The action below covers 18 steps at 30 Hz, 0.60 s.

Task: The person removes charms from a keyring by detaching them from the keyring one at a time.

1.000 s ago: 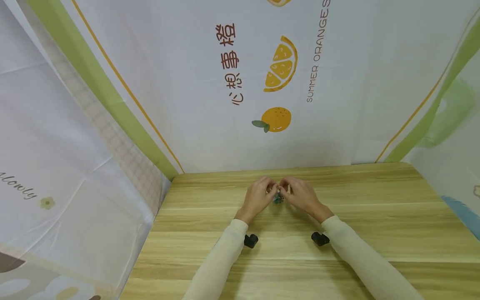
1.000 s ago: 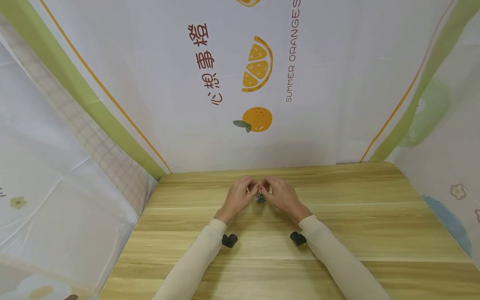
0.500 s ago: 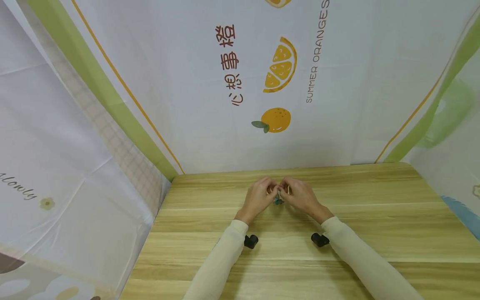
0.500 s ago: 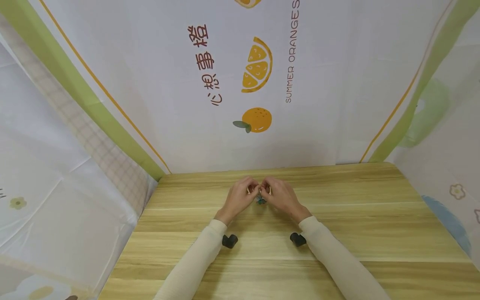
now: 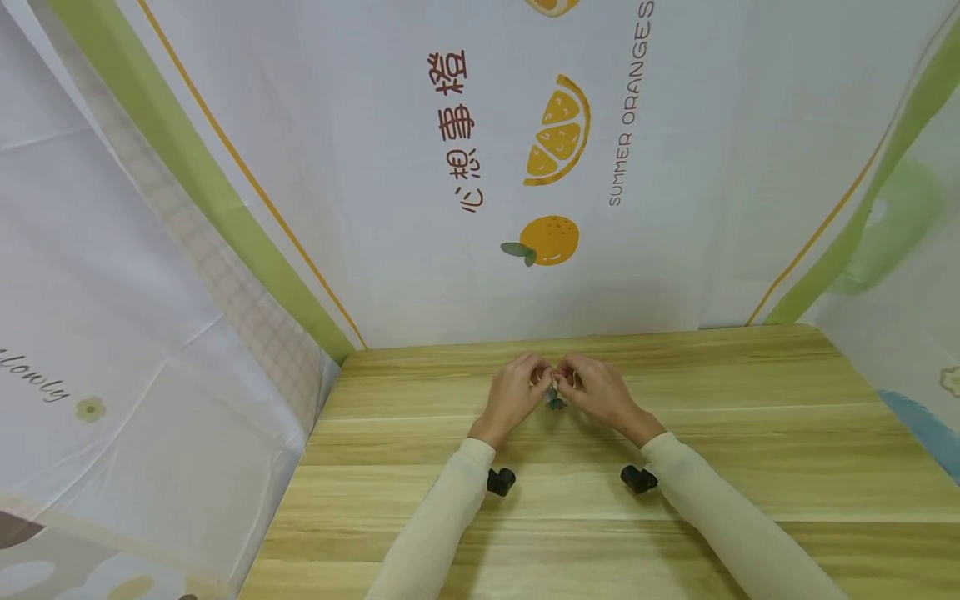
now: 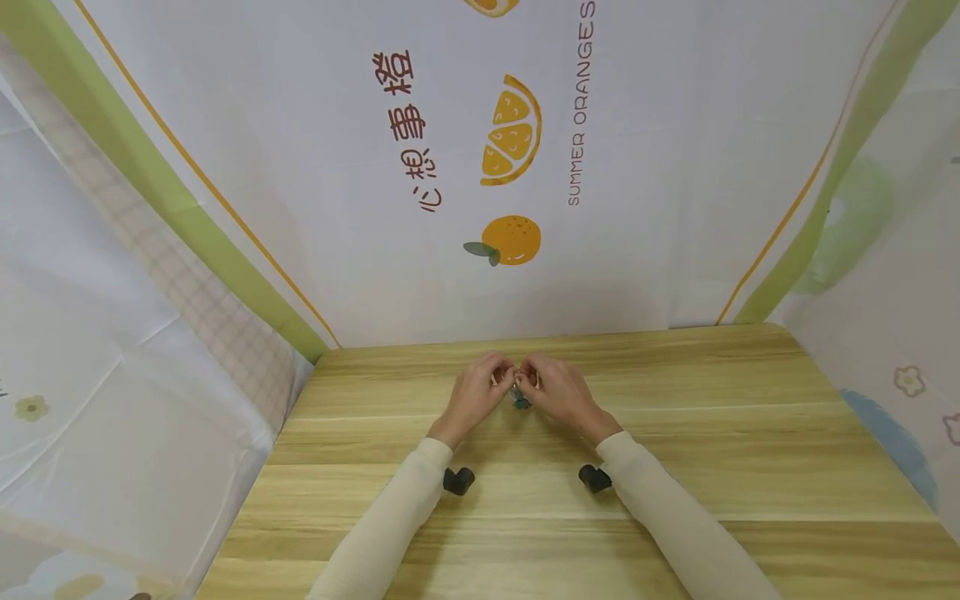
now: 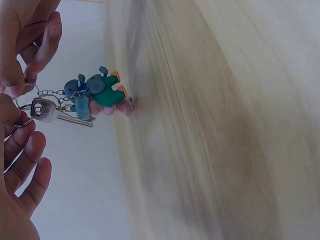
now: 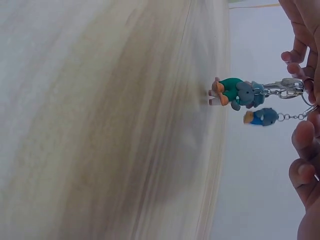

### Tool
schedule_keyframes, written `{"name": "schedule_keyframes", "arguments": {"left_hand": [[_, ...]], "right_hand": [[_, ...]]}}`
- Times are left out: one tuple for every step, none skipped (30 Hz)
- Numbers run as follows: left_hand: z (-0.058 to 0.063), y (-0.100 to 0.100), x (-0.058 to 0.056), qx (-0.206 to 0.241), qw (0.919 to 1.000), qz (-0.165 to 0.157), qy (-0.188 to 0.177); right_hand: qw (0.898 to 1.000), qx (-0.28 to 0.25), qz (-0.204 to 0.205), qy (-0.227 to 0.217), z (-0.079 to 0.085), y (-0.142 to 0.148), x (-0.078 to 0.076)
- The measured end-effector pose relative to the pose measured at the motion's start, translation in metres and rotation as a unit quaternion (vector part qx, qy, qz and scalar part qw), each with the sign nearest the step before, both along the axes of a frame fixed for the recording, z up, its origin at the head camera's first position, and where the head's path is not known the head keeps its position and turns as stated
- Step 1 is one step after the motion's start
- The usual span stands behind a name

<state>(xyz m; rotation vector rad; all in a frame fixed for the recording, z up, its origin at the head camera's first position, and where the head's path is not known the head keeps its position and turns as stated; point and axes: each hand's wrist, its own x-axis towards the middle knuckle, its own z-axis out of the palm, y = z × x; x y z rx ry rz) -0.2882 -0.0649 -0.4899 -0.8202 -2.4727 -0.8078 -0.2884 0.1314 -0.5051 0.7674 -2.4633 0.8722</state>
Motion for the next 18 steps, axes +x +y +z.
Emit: {"name": "schedule_keyframes", "arguments": {"left_hand": [[0.0002, -0.0001, -0.0002, 0.002, 1.0000, 0.002, 0.003], [0.0004, -0.0002, -0.0006, 0.004, 1.0000, 0.003, 0.007], [0.0007, -0.0002, -0.0008, 0.005, 0.9999, 0.003, 0.010], [0.0011, -0.0006, -0.0009, 0.007, 0.9999, 0.003, 0.011], [0.0013, -0.0009, -0.0010, 0.009, 0.9999, 0.002, 0.012], [0.0016, -0.0011, -0.0010, 0.008, 0.9999, 0.002, 0.012], [0.0015, -0.0013, -0.0013, 0.008, 0.9999, 0.002, 0.012], [0.0015, -0.0014, -0.0014, 0.007, 0.9999, 0.002, 0.011], [0.0015, -0.0015, -0.0013, 0.006, 0.9999, 0.003, 0.009], [0.0013, -0.0017, -0.0015, 0.006, 1.0000, 0.003, 0.007], [0.0011, -0.0017, -0.0017, 0.007, 1.0000, 0.004, 0.005], [0.0010, -0.0017, -0.0019, 0.008, 1.0000, 0.005, 0.003], [0.0008, -0.0018, -0.0019, 0.009, 0.9999, 0.005, 0.000], [0.0009, -0.0018, -0.0019, 0.009, 0.9999, 0.006, -0.003], [0.0012, -0.0019, -0.0018, 0.010, 0.9999, 0.006, -0.007], [0.0014, -0.0020, -0.0017, 0.011, 0.9999, 0.006, -0.009], [0.0015, -0.0021, -0.0015, 0.012, 0.9998, 0.005, -0.012], [0.0016, -0.0022, -0.0014, 0.013, 0.9998, 0.004, -0.013]], "right_hand": [[1.000, -0.003, 0.001, 0.001, 0.0001, 0.0001, 0.0003], [1.000, -0.004, 0.003, 0.001, 0.0003, 0.0002, 0.0005], [1.000, -0.005, 0.003, 0.000, 0.0004, 0.0004, 0.0006], [1.000, -0.007, 0.003, -0.002, 0.0005, 0.0004, 0.0007], [1.000, -0.008, 0.003, -0.003, 0.0007, 0.0003, 0.0008], [1.000, -0.008, 0.004, -0.003, 0.0006, 0.0005, 0.0006], [1.000, -0.009, 0.005, -0.005, 0.0008, 0.0005, 0.0007], [1.000, -0.010, 0.006, -0.007, 0.0010, 0.0007, 0.0008], [1.000, -0.012, 0.006, -0.009, 0.0013, 0.0009, 0.0010], [1.000, -0.013, 0.006, -0.011, 0.0014, 0.0012, 0.0012], [1.000, -0.014, 0.005, -0.012, 0.0016, 0.0017, 0.0014], [1.000, -0.016, 0.004, -0.011, 0.0016, 0.0020, 0.0014], [1.000, -0.017, 0.002, -0.012, 0.0019, 0.0023, 0.0019], [1.000, -0.018, 0.000, -0.012, 0.0017, 0.0026, 0.0018], [1.000, -0.018, -0.003, -0.011, 0.0016, 0.0029, 0.0019], [1.000, -0.018, -0.005, -0.010, 0.0016, 0.0029, 0.0019], [1.000, -0.018, -0.008, -0.012, 0.0017, 0.0027, 0.0018], [1.000, -0.017, -0.010, -0.013, 0.0018, 0.0025, 0.0017]]}}
